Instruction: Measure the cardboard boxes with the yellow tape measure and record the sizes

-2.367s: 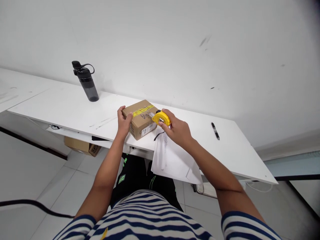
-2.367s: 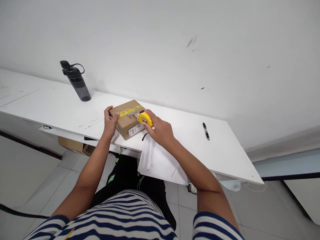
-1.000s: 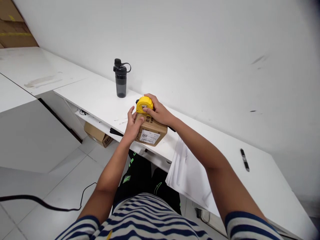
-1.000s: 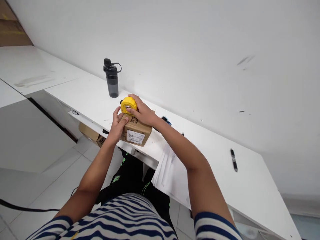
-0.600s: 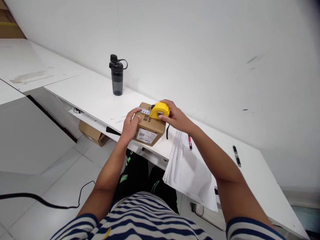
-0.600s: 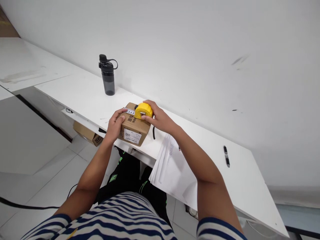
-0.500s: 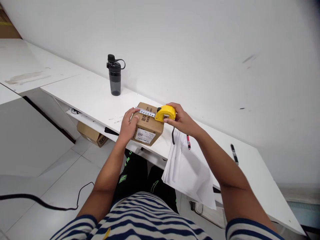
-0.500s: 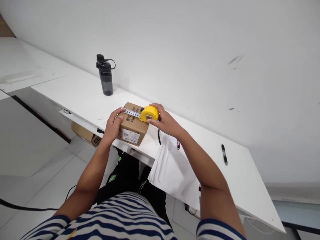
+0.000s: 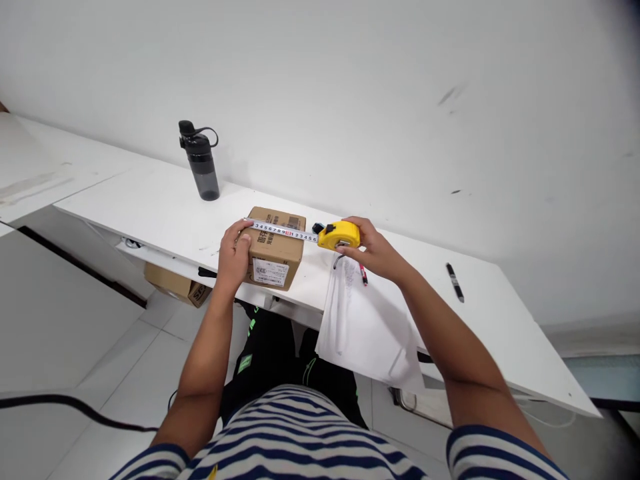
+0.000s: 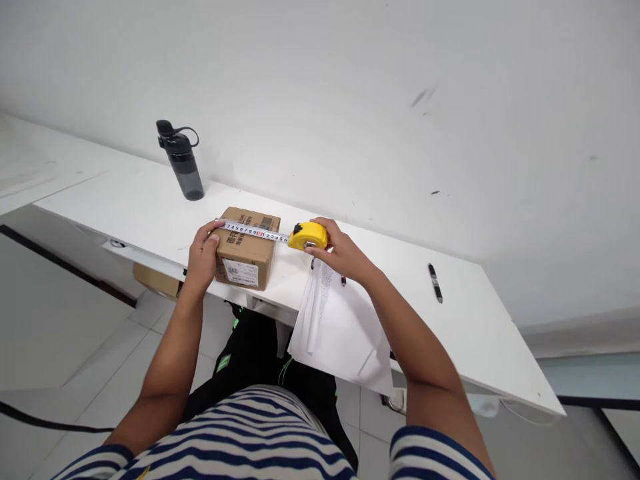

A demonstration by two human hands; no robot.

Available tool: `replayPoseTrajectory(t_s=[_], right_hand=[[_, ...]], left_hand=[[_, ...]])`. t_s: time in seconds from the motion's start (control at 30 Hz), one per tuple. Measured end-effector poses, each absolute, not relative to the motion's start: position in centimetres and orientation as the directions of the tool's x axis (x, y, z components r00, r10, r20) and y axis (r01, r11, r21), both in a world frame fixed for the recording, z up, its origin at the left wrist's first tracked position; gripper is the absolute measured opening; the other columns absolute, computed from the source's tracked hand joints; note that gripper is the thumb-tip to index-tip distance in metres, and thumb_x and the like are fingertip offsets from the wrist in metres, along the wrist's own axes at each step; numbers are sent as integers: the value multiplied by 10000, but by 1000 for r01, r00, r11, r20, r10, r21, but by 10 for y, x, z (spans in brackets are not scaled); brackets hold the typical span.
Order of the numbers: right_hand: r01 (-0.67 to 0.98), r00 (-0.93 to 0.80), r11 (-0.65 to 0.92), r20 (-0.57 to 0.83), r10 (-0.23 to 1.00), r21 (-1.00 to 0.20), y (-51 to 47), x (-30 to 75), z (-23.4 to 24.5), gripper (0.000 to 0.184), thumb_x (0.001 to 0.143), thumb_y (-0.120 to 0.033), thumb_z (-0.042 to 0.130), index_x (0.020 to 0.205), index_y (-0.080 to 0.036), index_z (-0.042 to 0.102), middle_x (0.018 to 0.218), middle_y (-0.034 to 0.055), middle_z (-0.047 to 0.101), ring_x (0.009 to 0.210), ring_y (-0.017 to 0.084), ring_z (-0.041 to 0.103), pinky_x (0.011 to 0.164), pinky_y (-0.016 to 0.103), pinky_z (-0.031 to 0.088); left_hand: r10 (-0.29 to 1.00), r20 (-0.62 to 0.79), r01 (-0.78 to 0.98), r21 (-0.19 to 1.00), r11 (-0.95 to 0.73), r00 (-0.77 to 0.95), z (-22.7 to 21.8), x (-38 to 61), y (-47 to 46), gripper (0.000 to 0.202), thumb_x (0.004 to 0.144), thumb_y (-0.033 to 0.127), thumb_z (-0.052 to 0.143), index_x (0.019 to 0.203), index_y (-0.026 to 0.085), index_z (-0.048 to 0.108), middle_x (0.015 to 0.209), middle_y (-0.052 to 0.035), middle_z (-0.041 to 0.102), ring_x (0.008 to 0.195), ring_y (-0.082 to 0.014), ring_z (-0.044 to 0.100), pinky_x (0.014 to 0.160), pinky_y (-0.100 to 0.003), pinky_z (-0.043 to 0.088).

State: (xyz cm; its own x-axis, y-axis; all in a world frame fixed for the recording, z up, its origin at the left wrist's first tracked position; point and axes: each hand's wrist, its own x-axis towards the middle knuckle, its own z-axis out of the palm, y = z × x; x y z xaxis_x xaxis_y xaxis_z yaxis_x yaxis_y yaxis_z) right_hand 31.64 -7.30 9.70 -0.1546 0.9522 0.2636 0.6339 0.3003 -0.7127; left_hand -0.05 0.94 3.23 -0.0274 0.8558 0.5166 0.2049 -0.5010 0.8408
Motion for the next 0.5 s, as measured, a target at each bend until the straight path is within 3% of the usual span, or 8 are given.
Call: replayPoseTrajectory(t_s=[0.17,0.5], right_hand=[[654,-148,325,305,941,-684,-66,309,100,593,833,-540,688,1342,-297,504,1315,85,603,1028,259,640,903,448,551],[608,-214,442,400,891,-660,-26,265,109,583,791,-536,735,1269,-276,527,1259,70,651,1148,280,619,1006,472,473]], left_hand=[[876,482,177,864,-471,-27,32,1,8,343,924,294,477,1203,239,668,1343,-49,628,1296,-251,546,1187,-432,371],[875,484,175,862,-475,-8,32,0,6,321,922,294,473,1174,245,667,1364,-56,608,1354,-249,501,1223,-459,320]])
